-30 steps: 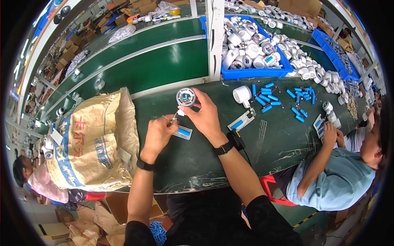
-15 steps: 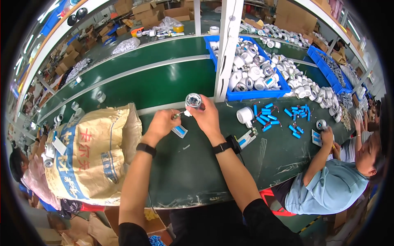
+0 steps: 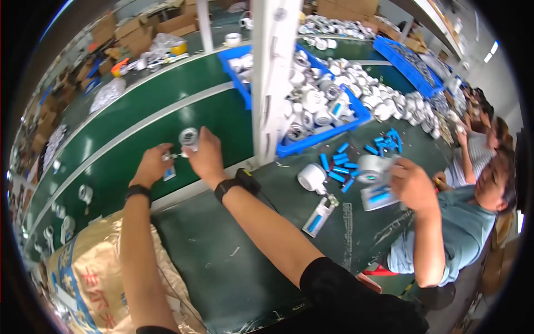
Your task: Assembling small electronic components into plastic housings on a factory production line.
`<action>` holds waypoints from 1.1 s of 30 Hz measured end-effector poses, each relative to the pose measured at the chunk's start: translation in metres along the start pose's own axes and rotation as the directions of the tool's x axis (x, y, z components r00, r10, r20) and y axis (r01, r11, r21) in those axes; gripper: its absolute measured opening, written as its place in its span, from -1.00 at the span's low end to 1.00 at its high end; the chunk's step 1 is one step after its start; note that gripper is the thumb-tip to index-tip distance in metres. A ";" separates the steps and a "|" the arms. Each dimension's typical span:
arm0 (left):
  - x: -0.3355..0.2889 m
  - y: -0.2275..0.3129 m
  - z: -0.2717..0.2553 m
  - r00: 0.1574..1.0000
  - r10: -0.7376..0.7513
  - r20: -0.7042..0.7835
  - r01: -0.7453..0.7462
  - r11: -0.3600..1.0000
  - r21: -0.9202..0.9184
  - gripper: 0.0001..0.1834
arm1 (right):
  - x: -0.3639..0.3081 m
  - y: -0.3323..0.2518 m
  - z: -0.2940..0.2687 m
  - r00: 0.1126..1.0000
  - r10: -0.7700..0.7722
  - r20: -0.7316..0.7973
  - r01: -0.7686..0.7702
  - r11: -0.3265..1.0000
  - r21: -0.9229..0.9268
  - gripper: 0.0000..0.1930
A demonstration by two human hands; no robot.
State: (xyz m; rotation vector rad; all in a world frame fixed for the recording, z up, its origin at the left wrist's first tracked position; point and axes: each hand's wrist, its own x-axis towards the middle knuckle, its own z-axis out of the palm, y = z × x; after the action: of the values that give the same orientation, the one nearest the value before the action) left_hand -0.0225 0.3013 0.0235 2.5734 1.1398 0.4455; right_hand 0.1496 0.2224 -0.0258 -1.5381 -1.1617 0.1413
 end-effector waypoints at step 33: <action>-0.231 0.197 0.046 0.922 -0.347 0.170 0.323 0.450 -0.833 -0.35 | -0.188 -0.042 -0.247 0.764 0.007 0.646 -0.366 0.828 0.425 -0.30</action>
State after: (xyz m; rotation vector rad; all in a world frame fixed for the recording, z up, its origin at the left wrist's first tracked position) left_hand -0.0219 -0.0058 0.0196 1.4237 1.0246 0.7155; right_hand 0.1886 -0.0866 0.0028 -1.1113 -1.3082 1.1097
